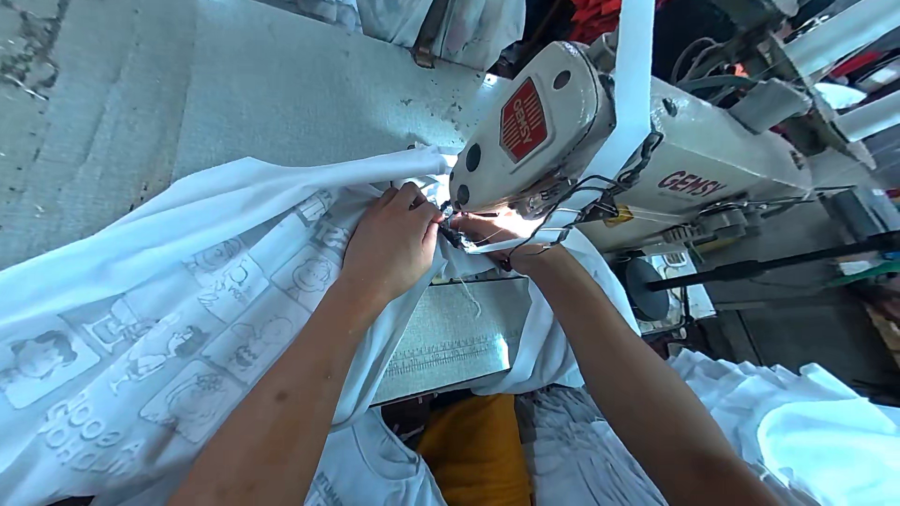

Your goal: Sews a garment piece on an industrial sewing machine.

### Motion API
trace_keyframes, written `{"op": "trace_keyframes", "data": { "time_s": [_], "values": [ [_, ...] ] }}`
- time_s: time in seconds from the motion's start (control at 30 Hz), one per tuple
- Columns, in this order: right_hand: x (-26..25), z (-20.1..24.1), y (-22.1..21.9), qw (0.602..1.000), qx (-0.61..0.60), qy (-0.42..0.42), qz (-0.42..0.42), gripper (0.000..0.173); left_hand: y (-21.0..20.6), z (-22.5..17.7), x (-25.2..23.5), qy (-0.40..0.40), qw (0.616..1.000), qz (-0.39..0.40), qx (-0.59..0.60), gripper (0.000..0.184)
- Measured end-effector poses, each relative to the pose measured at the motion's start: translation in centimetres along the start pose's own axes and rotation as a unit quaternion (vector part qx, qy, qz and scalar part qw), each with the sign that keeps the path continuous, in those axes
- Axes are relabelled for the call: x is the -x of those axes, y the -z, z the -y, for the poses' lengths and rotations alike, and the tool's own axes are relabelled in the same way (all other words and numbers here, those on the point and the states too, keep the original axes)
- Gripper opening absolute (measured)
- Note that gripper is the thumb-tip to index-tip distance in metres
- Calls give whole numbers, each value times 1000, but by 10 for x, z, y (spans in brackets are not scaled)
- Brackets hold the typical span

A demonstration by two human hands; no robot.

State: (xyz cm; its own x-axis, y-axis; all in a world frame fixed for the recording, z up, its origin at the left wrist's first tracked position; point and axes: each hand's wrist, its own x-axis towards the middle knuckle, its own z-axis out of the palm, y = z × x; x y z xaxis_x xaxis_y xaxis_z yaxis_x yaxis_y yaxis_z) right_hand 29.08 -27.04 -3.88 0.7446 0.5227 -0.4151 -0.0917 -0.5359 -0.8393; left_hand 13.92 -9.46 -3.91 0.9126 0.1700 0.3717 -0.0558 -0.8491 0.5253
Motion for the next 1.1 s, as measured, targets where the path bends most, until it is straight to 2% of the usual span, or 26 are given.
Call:
{"op": "trace_keyframes", "data": {
  "time_s": [0.2, 0.37, 0.5, 0.67, 0.83, 1.1],
  "values": [
    [6, 8, -2, 1000, -13, -9, 2, 14, 0, 0, 0, 1, 1000, -4, 4, 22],
    [13, 17, -7, 1000, 17, -2, -10, 18, 0, 0, 0, -8, 1000, -13, 5, 21],
    [14, 16, -5, 999, 11, 26, 16, 15, 1, -1, 0, -5, 1000, -8, 5, 22],
    [26, 39, -13, 994, 35, 91, 51, 7, 0, 0, 0, -9, 1000, -10, 6, 22],
    [19, 21, -7, 997, 9, 70, 25, 15, 1, 0, 0, -7, 1000, -5, 1, 23],
    [21, 24, -6, 998, -8, 50, 30, 11, 3, -1, -3, 20, 999, 27, 20, 29]
  ]
}}
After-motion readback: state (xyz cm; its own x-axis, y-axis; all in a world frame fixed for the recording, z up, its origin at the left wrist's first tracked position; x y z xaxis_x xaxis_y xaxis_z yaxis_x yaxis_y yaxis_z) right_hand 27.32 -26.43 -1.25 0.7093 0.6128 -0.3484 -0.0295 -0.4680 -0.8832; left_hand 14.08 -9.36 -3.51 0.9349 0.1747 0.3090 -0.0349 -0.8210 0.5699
